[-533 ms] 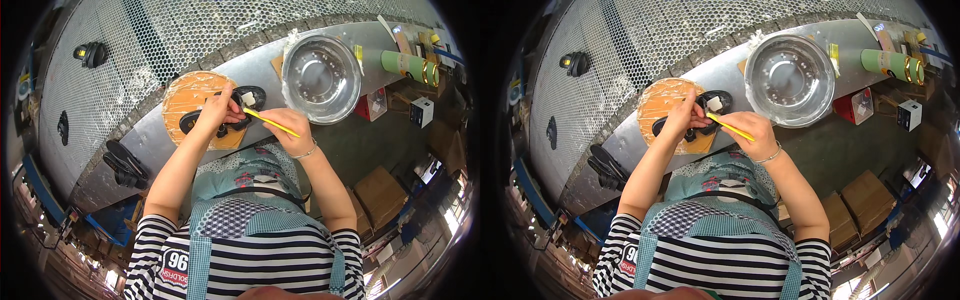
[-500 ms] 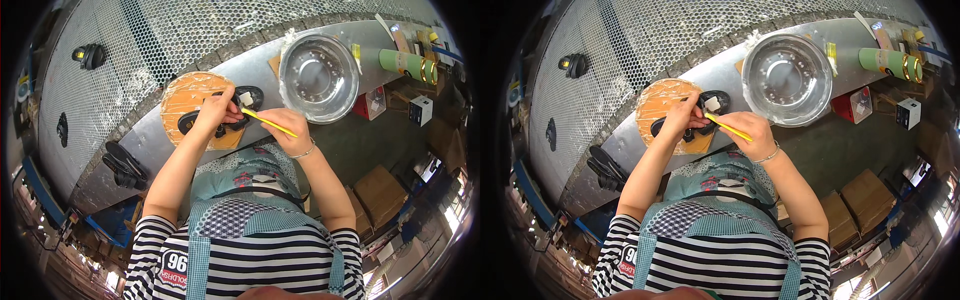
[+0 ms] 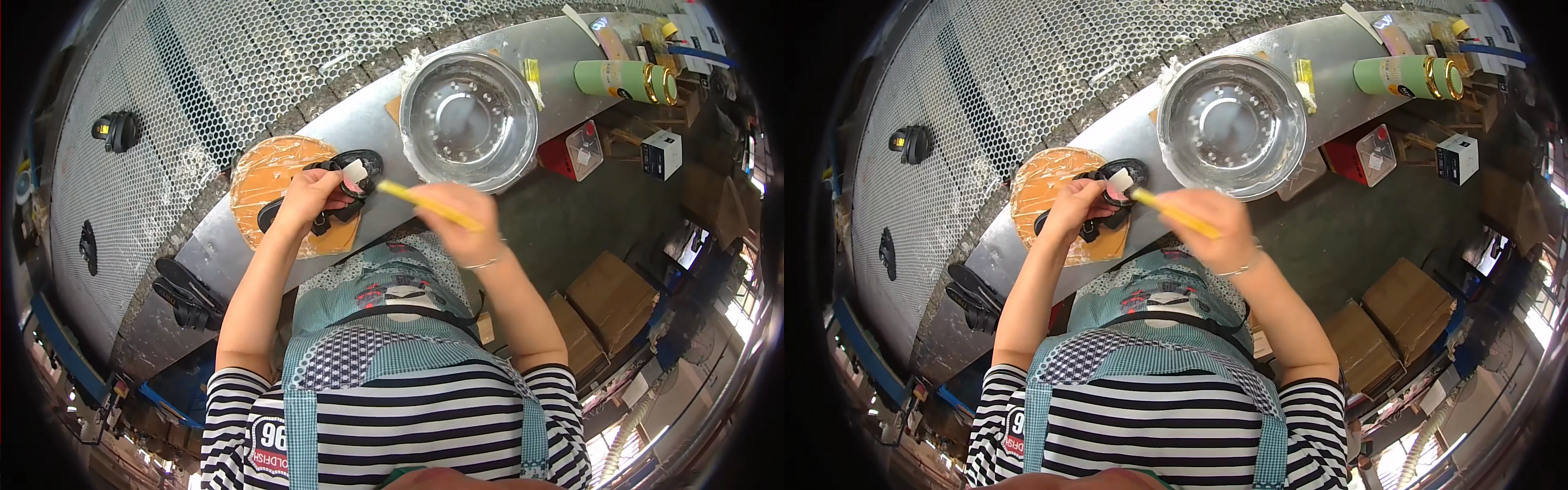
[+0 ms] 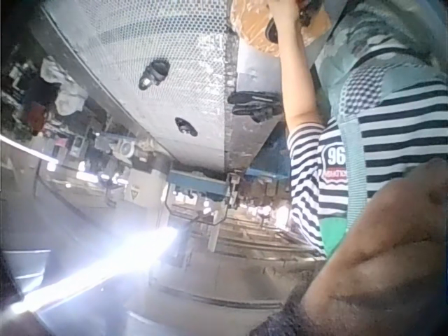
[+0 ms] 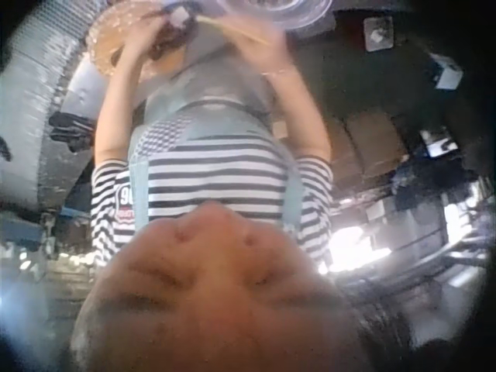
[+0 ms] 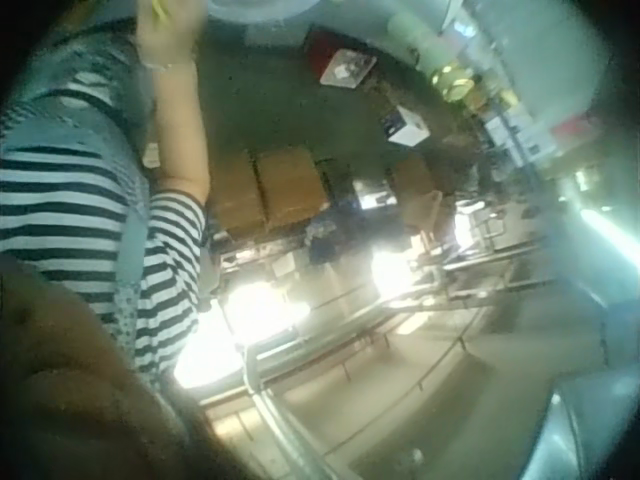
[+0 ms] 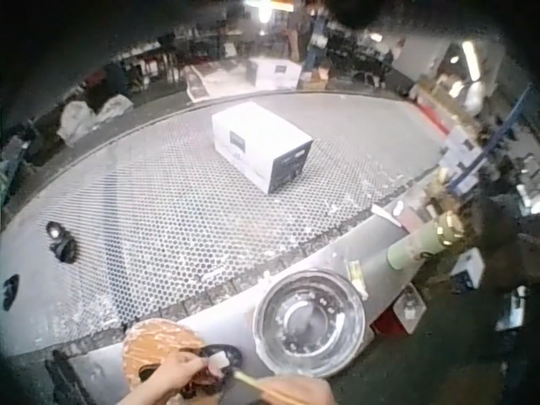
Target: Apply adhesive to the inner soles of sandals using a scraper tool.
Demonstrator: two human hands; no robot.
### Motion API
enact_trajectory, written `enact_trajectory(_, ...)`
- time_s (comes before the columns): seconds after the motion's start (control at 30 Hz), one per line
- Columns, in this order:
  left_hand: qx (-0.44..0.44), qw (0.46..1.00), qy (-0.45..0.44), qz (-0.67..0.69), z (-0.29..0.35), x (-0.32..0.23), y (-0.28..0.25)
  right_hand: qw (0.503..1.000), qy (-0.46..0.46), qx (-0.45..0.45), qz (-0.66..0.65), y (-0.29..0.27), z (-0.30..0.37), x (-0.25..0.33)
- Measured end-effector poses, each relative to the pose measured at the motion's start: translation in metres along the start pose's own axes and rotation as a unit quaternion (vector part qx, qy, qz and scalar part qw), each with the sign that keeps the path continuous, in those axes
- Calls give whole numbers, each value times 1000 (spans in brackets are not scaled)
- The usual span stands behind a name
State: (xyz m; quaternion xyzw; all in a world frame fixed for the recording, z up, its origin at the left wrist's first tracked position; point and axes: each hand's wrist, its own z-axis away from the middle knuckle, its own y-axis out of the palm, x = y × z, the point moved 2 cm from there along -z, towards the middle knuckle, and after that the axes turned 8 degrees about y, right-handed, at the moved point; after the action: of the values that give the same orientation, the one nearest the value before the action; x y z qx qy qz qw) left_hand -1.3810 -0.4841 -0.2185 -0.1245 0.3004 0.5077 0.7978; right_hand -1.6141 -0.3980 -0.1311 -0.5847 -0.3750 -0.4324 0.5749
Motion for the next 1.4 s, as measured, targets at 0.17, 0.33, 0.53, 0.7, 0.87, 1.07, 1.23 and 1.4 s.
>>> enact_trajectory(0.17,-9,998,60,-7,-2,15,-3,975,185,-114,41,-63,-4,-46)
enact_trajectory(0.33,25,990,139,-15,-3,28,-7,986,156,-7,62,-61,-8,-67)
enact_trajectory(0.53,37,989,141,34,-1,22,-3,893,412,-29,-179,-83,-13,-86)
enact_trajectory(0.7,70,986,145,54,-4,27,-10,863,418,-39,-282,-80,-6,-76)
enact_trajectory(0.87,99,981,142,87,-5,19,-8,889,347,-61,-293,-30,0,-30)
enact_trajectory(1.07,120,978,128,114,-13,19,-7,948,250,-27,-195,21,-3,-36)
enact_trajectory(1.23,115,978,124,120,-17,21,-5,969,221,-7,-110,30,-10,-40)
enact_trajectory(1.4,106,980,120,115,-20,19,0,957,274,40,-87,28,-16,-43)
